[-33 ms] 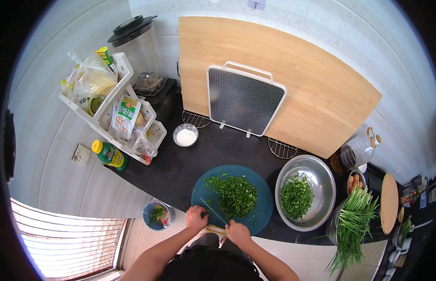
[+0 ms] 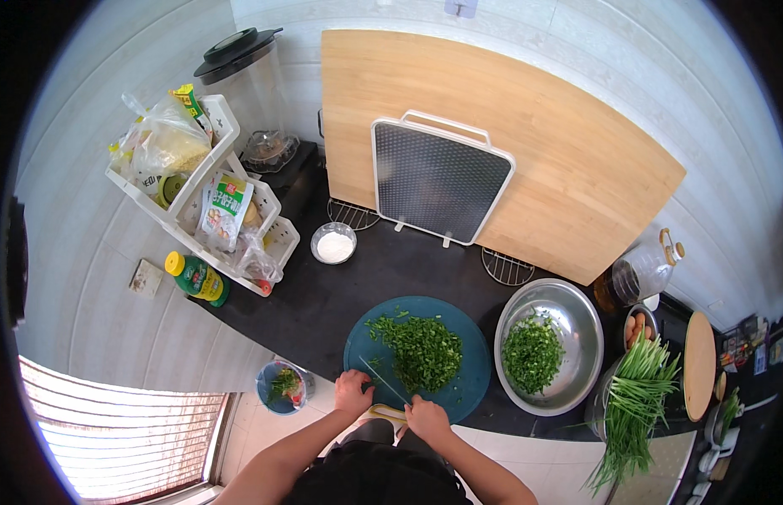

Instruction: The person chops a large bunch of green onions on a blue cutting board using a knife. They gather the chopped pieces and transfer them into a metal bowl. The person repeats this process, chopping more green onions and adding them to the bowl.

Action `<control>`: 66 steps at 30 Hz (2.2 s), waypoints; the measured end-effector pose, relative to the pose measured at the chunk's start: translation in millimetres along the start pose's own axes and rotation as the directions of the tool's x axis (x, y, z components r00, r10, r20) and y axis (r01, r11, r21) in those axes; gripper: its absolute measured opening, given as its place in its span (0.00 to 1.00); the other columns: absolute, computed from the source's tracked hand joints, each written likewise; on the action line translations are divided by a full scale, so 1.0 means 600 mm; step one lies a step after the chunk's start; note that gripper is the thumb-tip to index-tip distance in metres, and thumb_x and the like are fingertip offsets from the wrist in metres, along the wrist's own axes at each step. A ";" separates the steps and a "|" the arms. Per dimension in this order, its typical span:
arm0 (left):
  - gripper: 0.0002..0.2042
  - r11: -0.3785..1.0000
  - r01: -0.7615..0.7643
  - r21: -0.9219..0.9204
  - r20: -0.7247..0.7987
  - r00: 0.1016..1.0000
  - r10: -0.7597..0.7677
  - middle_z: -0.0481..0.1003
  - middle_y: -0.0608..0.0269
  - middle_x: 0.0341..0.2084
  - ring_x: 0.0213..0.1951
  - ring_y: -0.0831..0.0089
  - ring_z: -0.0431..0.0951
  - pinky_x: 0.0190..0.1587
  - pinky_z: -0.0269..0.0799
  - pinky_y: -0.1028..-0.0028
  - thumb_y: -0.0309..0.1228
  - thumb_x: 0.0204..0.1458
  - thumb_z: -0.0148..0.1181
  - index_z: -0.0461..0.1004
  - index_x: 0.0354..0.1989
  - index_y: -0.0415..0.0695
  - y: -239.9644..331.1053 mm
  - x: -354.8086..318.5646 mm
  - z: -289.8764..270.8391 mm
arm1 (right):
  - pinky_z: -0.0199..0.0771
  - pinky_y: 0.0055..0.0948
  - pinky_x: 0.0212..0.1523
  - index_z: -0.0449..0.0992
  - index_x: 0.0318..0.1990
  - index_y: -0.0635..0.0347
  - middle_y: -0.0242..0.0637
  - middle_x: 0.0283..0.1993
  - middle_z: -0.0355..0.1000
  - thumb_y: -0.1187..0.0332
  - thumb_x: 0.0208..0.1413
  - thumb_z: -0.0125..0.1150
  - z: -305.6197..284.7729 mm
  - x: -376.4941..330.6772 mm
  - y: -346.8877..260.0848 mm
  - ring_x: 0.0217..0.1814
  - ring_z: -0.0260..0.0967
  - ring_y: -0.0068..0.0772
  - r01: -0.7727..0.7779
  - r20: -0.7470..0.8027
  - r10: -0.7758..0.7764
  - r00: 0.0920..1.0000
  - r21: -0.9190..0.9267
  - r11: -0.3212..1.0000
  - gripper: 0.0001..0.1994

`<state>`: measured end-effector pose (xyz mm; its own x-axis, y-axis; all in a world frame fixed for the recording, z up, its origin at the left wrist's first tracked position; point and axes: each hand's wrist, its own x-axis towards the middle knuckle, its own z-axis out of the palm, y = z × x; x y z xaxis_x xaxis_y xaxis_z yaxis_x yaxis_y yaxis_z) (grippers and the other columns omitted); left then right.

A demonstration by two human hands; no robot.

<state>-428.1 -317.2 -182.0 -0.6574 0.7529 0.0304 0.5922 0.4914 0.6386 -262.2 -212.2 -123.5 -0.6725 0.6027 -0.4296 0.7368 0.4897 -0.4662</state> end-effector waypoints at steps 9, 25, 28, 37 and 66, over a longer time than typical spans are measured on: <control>0.02 0.998 0.031 0.049 -0.073 0.997 -0.027 0.72 0.63 0.24 0.36 0.61 0.71 0.39 0.64 0.64 0.26 0.38 0.59 0.74 0.22 0.46 -0.004 0.004 0.044 | 0.72 0.47 0.35 0.69 0.34 0.67 0.54 0.30 0.73 0.63 0.56 0.47 0.056 0.037 -0.002 0.35 0.72 0.56 0.044 0.151 -0.031 0.988 -0.088 0.995 0.13; 0.04 0.979 -0.205 -0.003 -0.088 0.975 0.204 0.72 0.62 0.28 0.37 0.60 0.70 0.40 0.64 0.63 0.25 0.39 0.59 0.75 0.26 0.46 0.065 0.133 0.019 | 0.69 0.48 0.30 0.70 0.27 0.64 0.53 0.23 0.71 0.58 0.53 0.55 -0.068 -0.030 0.026 0.29 0.70 0.58 -0.173 -0.246 0.260 0.934 0.326 0.929 0.16; 0.06 0.980 -0.187 0.060 -0.068 0.979 0.191 0.70 0.61 0.32 0.40 0.60 0.68 0.43 0.63 0.64 0.26 0.41 0.61 0.75 0.29 0.45 0.074 0.200 0.033 | 0.70 0.48 0.30 0.70 0.25 0.62 0.51 0.22 0.71 0.58 0.52 0.56 -0.065 -0.042 0.054 0.28 0.70 0.57 -0.195 -0.291 0.293 0.911 0.325 0.926 0.15; 0.07 0.986 -0.066 0.152 0.061 0.996 0.057 0.68 0.58 0.36 0.43 0.58 0.65 0.46 0.62 0.63 0.24 0.40 0.62 0.74 0.29 0.44 0.090 0.281 0.085 | 0.67 0.47 0.27 0.68 0.23 0.64 0.51 0.19 0.69 0.58 0.51 0.58 -0.048 -0.061 0.096 0.26 0.69 0.58 -0.232 -0.272 0.347 0.897 0.379 0.896 0.17; 0.03 0.985 0.122 -0.120 -0.007 0.992 -0.124 0.75 0.55 0.24 0.34 0.56 0.75 0.38 0.70 0.61 0.27 0.41 0.60 0.76 0.23 0.42 -0.005 0.025 0.043 | 0.71 0.49 0.34 0.70 0.29 0.62 0.49 0.26 0.73 0.56 0.55 0.51 0.006 -0.015 0.014 0.32 0.71 0.55 -0.014 -0.053 0.019 0.998 0.082 0.997 0.16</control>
<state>-427.9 -296.0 -203.7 -0.7288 0.6833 -0.0438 0.4475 0.5237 0.7249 -250.2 -216.0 -126.6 -0.6540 0.6441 -0.3968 0.7381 0.4280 -0.5216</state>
